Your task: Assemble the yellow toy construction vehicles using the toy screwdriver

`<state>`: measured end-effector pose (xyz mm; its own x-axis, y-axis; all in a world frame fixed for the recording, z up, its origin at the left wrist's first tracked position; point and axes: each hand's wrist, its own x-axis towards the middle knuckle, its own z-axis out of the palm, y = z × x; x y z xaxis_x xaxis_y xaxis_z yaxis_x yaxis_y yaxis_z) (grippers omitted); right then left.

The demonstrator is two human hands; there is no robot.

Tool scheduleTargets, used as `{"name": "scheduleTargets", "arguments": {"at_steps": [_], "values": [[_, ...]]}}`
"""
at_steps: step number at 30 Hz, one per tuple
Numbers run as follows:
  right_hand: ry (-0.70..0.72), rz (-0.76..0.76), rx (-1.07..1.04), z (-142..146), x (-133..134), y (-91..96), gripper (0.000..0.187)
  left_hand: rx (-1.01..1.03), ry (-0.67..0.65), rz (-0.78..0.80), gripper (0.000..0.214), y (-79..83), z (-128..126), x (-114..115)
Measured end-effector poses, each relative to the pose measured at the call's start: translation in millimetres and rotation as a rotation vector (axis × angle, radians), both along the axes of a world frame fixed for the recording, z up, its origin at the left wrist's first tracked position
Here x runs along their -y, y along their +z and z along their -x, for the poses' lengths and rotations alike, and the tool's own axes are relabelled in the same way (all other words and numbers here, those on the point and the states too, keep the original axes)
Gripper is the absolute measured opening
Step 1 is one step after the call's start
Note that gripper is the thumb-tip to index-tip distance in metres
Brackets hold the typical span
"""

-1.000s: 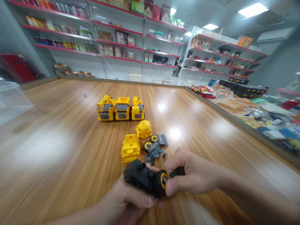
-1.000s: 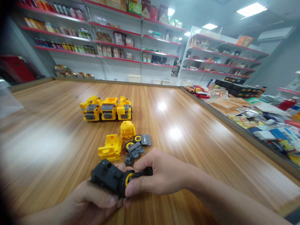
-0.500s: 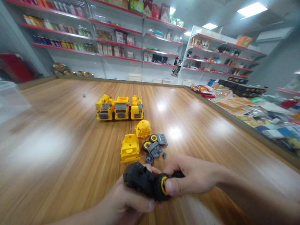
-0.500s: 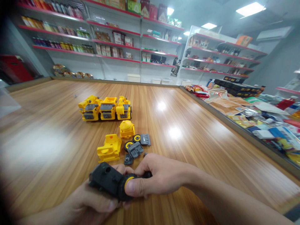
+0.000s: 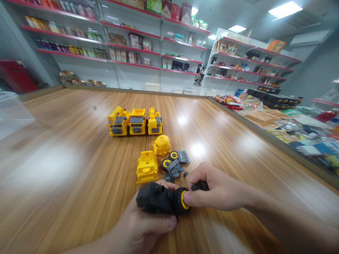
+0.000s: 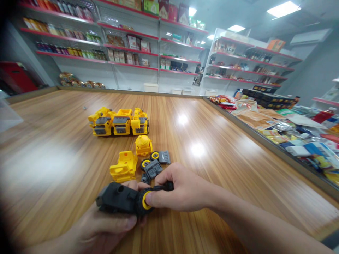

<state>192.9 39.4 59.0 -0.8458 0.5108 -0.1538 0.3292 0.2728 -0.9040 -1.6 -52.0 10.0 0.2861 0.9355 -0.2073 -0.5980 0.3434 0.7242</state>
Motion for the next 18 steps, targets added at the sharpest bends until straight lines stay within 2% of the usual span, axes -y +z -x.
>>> {"name": "scheduleTargets", "arguments": {"at_steps": [6, 12, 18], "values": [[0.006, -0.091, 0.009, -2, 1, 2.1, 0.041, -0.083, 0.063, -0.068, 0.035, -3.1, -2, -1], [0.074, -0.043, -0.049, -4, -1, -6.9, 0.036, -0.107, 0.041, -0.062, 0.037, -4.8, 0, 0], [0.083, 0.044, -0.129, 0, -1, -3.3, 0.042, -0.099, -0.039, -0.039, 0.039, -3.9, 2, -1]]}}
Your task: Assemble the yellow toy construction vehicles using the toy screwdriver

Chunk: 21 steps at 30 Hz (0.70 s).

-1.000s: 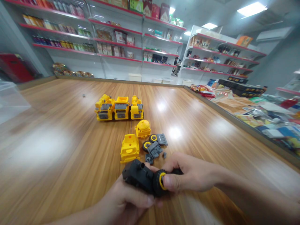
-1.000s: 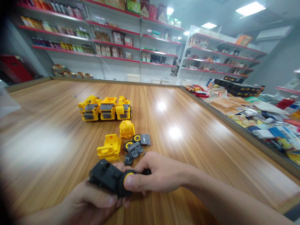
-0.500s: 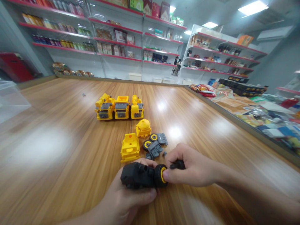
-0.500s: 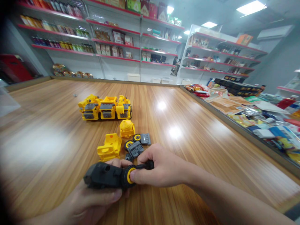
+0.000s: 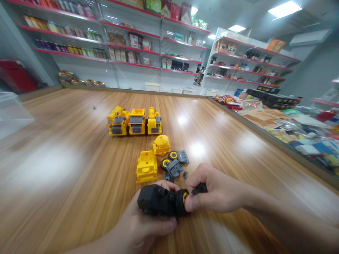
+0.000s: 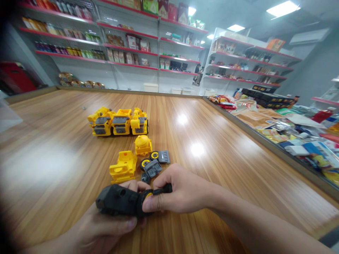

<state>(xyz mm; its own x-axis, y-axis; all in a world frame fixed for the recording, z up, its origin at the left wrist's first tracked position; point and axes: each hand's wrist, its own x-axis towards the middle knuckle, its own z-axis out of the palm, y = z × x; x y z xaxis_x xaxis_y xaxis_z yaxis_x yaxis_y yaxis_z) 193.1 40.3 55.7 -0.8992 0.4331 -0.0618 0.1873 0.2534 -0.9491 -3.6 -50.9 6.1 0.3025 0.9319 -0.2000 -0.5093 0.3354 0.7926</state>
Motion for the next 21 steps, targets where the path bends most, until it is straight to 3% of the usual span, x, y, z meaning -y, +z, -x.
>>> {"name": "scheduleTargets", "arguments": {"at_steps": [4, 7, 16, 21], "values": [[-0.004, 0.068, 0.009, 0, -1, -2.9, 0.051, 0.056, -0.029, 0.045, 0.038, 4.0, 0, 0], [-0.028, 0.032, 0.023, 0, -2, -7.6, 0.052, 0.119, -0.025, 0.074, 0.035, 7.0, 0, 0], [-0.164, -0.499, -0.107, -1, 5, 6.5, 0.025, 0.190, 0.036, 0.155, 0.034, 16.4, -3, 0], [-0.243, -0.641, -0.186, 2, 10, 12.9, 0.009, 0.173, 0.047, 0.158, 0.035, 17.3, -3, 0]]}}
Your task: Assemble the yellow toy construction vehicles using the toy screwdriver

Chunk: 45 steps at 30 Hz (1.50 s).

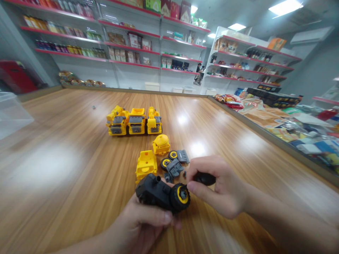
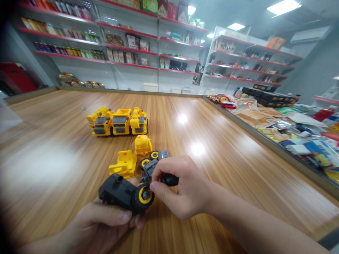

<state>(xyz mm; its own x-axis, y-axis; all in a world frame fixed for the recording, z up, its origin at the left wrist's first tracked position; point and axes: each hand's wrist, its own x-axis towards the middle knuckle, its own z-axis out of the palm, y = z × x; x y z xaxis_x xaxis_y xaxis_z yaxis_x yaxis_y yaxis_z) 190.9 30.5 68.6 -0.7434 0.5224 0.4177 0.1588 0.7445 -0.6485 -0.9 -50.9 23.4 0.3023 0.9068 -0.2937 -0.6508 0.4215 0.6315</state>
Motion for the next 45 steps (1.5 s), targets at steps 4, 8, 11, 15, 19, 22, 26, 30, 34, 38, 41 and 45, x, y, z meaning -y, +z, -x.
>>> {"name": "scheduleTargets", "arguments": {"at_steps": [4, 8, 11, 15, 19, 22, 26, 30, 34, 38, 41, 45], "values": [[-0.040, -0.049, -0.086, 0, 0, 0.6, 0.004, -0.010, -0.019, 0.012, 0.034, -0.4, 1, 0], [-0.058, -0.069, -0.170, 0, 1, 1.6, 0.005, -0.016, -0.025, 0.015, 0.025, -2.7, 2, 1], [-0.030, -0.071, -0.185, 0, 1, 2.9, 0.006, -0.015, -0.013, 0.014, 0.027, -4.3, 3, 0], [0.003, -0.068, -0.161, 0, -1, 3.7, 0.006, -0.019, -0.010, 0.015, 0.026, -4.5, 2, 0], [0.034, -0.078, -0.161, -1, -3, 3.1, 0.005, -0.003, -0.007, 0.001, 0.032, -1.2, 0, 0], [0.046, -0.080, -0.161, -3, -4, 2.7, 0.004, -0.011, -0.016, -0.015, 0.030, 2.1, -1, 1], [0.081, -0.052, -0.165, -4, -7, 4.6, 0.005, -0.045, -0.073, -0.022, 0.026, 6.2, 2, 1], [0.125, -0.065, -0.142, -7, -9, 8.4, 0.008, -0.077, -0.141, -0.023, 0.022, 9.2, 5, 1], [0.154, -0.093, -0.142, -8, -12, 9.9, 0.007, -0.092, -0.144, -0.020, 0.023, 10.3, 5, 2], [0.172, -0.118, -0.129, -10, -16, 8.6, 0.005, -0.135, -0.110, -0.052, 0.023, 10.1, 2, 3], [0.161, -0.139, -0.089, -12, -19, 6.2, 0.005, -0.216, -0.080, -0.097, 0.022, 6.5, 0, 4], [0.135, -0.143, -0.072, -12, -21, 2.6, 0.004, -0.419, 0.009, -0.255, 0.021, -6.5, -2, 5]]}}
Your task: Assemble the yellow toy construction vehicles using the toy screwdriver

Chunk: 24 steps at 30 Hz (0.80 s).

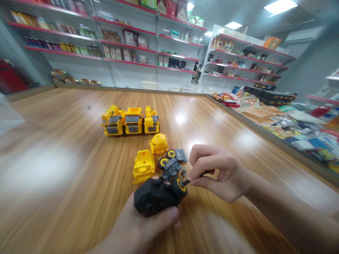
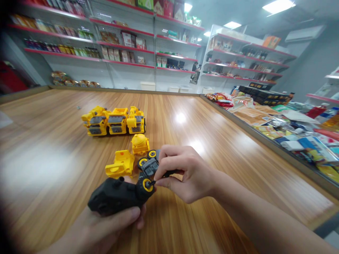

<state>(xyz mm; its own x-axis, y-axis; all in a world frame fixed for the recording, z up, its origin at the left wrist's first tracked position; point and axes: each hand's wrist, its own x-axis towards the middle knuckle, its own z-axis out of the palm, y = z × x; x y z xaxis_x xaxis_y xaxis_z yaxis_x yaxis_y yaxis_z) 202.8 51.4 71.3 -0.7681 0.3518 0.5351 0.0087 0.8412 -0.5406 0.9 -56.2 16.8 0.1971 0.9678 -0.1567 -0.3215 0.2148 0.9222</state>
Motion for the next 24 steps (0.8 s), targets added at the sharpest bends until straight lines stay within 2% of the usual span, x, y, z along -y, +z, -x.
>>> {"name": "scheduleTargets", "arguments": {"at_steps": [4, 8, 13, 17, 20, 24], "values": [[0.010, 0.060, -0.009, 1, 1, -1.0, 0.005, -0.229, -0.015, -0.207, 0.020, -13.9, 3, -3], [0.020, 0.129, 0.034, 3, 3, -0.7, 0.009, -0.316, 0.008, -0.301, 0.023, -13.9, 4, -7], [0.041, 0.158, 0.076, 5, 4, -0.7, 0.006, -0.206, -0.002, -0.141, 0.021, -3.0, -1, -5], [-0.057, 0.188, 0.054, 2, 6, 1.3, 0.009, -0.057, -0.002, -0.072, 0.016, -7.3, -4, -4], [-0.083, 0.334, -0.027, 1, 8, 1.1, 0.008, 0.044, -0.058, 0.020, 0.007, -10.5, -4, -6], [-0.096, 0.506, -0.191, 4, 11, -4.7, 0.014, 0.112, -0.103, 0.076, 0.006, -1.0, 0, -10]]}}
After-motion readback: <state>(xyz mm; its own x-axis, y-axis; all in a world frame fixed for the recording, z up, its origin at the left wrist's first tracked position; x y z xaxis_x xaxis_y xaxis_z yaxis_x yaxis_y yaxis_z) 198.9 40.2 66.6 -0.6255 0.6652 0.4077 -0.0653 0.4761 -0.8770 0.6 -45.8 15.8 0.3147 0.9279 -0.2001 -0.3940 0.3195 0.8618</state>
